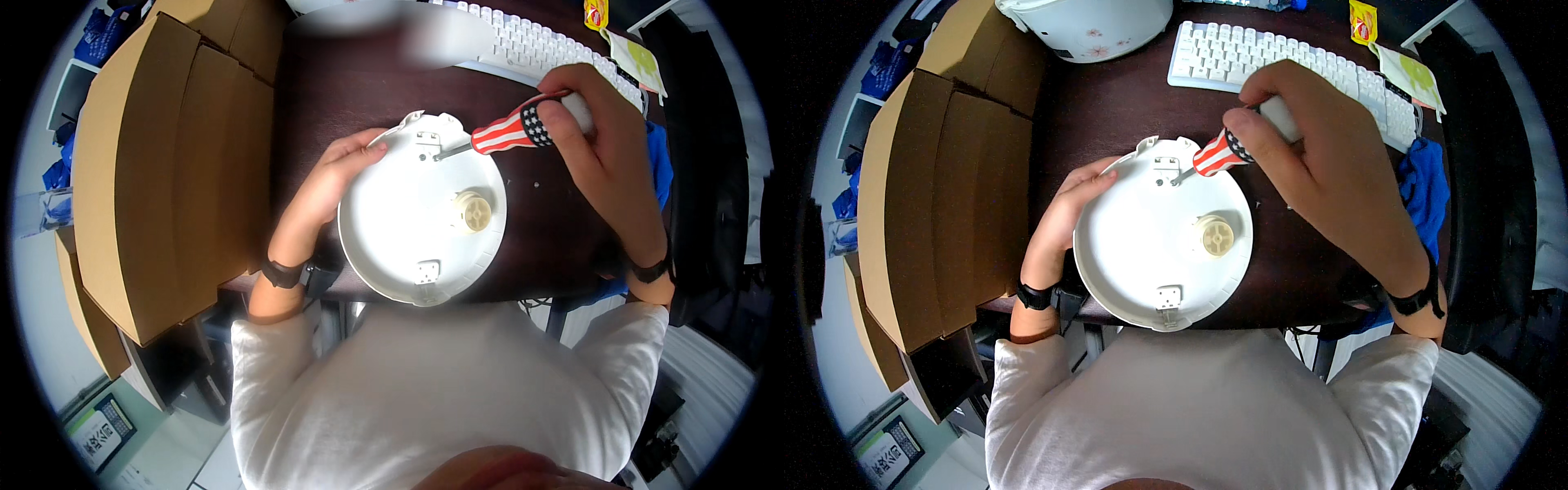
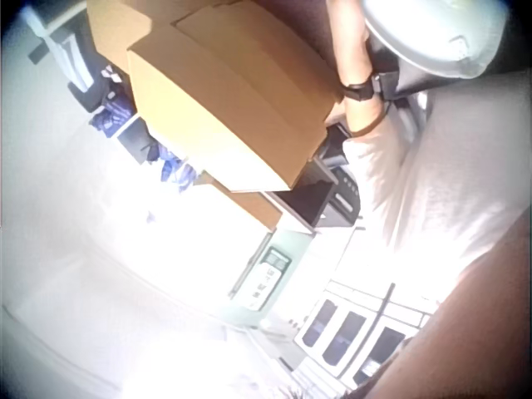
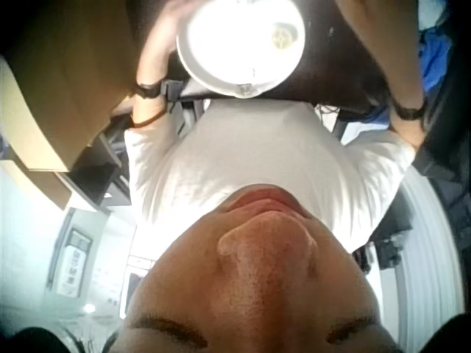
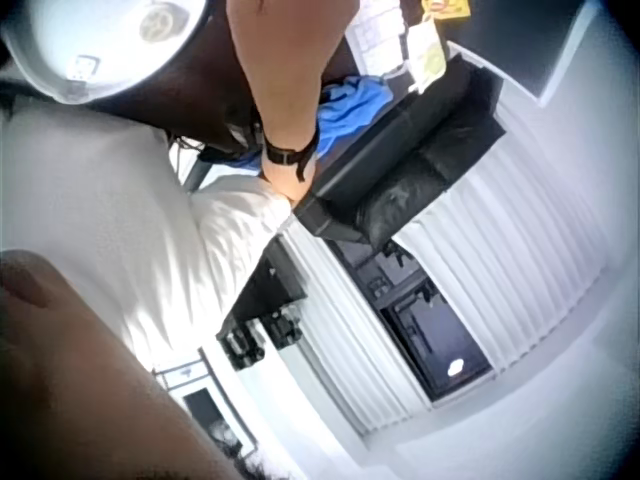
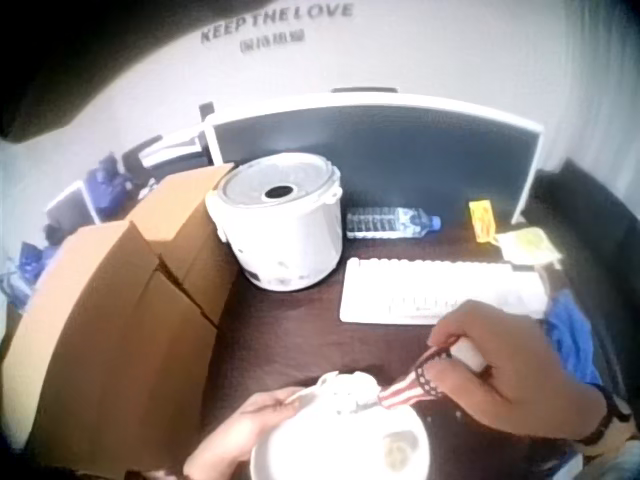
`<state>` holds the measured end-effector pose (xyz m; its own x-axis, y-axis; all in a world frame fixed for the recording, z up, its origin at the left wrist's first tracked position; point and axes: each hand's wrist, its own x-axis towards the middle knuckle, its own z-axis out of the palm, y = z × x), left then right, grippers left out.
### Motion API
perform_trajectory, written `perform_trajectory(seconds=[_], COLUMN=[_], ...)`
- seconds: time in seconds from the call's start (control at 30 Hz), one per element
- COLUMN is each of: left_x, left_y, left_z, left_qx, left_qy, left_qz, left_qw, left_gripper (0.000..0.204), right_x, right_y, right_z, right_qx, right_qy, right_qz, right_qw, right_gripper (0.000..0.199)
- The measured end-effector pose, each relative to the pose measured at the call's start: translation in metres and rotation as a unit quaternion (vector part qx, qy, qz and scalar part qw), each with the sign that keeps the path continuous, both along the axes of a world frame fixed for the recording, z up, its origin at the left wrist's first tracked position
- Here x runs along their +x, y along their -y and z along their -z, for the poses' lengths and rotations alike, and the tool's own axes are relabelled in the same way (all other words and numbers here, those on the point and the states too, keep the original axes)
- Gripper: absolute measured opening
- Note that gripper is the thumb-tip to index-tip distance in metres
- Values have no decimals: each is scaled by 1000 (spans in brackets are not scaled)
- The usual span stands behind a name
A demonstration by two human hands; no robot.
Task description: The person uses a screwdriver to remove screws from the underside of a white circular appliance base. They rotate the base to access different screw locations and place removed screws on the table. The task continues until several screws are removed and the base remains partially disassembled.
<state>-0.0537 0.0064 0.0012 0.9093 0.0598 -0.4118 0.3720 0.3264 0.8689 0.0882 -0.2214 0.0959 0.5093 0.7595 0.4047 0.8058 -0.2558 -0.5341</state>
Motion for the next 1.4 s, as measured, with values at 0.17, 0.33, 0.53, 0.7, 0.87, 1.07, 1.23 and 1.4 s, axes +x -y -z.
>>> perform_trajectory(seconds=[0.17,0.33,0.53,0.7,0.87,1.07,1.23,1.4], left_x=[-3,-6,-9,-9,-11,-12,-10,-12], left_y=[1,2,5,6,6,9,12,17], left_z=[-5,-2,-9,-7,-8,-9,-10,-23], left_qx=[22,41,31,47,44,42,75,102], left_qy=[21,42,53,61,72,68,63,88], left_qz=[20,22,22,20,20,17,12,-42], left_qw=[999,998,998,997,996,997,995,990], left_gripper=[37,36,35,37,42,42,48,54], right_x=[-13,-18,-17,-13,-19,-16,-10,-1], right_y=[18,27,22,12,12,26,32,40], right_z=[-21,-35,-56,-61,-56,-46,-42,-32], right_qx=[-133,-259,-388,-497,-540,-487,-445,-379], right_qy=[-69,-83,-83,-17,70,95,99,153], right_qz=[29,-2,-11,-7,-26,-59,-77,-92], right_qw=[988,962,918,867,838,866,887,908], right_gripper=[20,28,32,33,36,37,33,34])
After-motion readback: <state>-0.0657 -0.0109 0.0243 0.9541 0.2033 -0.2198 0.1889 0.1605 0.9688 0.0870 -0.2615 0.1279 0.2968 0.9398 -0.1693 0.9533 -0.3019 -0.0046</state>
